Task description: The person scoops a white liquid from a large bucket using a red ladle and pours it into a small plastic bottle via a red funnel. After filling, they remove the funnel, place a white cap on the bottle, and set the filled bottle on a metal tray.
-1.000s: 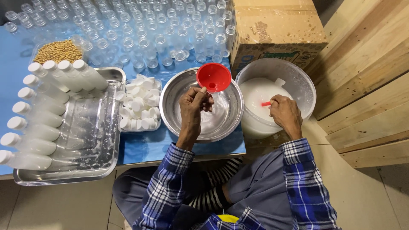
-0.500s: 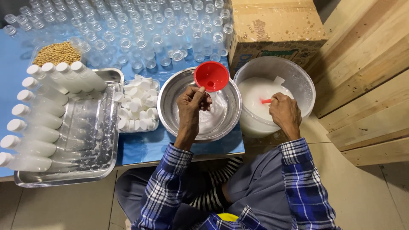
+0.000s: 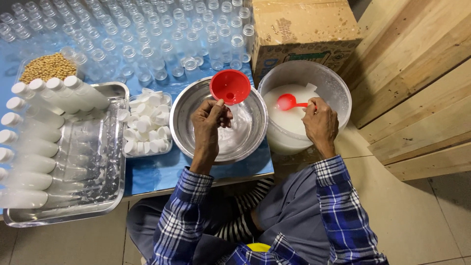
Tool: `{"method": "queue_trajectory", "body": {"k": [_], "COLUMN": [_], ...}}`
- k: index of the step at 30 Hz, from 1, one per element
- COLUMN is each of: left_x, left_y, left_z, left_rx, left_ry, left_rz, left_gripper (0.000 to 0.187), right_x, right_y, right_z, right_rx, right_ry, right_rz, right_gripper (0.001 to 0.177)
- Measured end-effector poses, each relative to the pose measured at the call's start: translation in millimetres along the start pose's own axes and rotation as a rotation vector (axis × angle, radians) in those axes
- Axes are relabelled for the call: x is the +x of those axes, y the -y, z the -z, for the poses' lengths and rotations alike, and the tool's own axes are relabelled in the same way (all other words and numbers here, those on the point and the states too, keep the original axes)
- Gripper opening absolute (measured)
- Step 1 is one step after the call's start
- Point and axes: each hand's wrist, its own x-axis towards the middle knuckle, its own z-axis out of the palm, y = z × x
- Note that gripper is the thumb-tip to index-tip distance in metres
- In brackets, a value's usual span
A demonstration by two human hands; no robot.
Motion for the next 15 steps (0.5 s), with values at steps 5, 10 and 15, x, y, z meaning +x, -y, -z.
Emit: {"method": "queue_trajectory", "body": {"k": [5, 10, 15], "left_x": [0, 0, -1], "left_y": [0, 0, 1], "left_z": [1, 1, 0], "left_rx": [0.004, 0.011, 0.007], "left_ry": [0.008, 0.006, 0.001], "left_rz": [0.006, 0.008, 0.013], "left_gripper": [0.025, 0.025, 0.025], "right_x": [1, 3, 3], "right_y": [-9, -12, -15], "right_z": [-5, -4, -7], "right_rx": [-0.029, -0.029, -0.037], "right_ry": [-0.034, -0.035, -0.054], "right_rz": [-0.001, 0.008, 0.028], "right_gripper": [0.025, 0.021, 0.021]}}
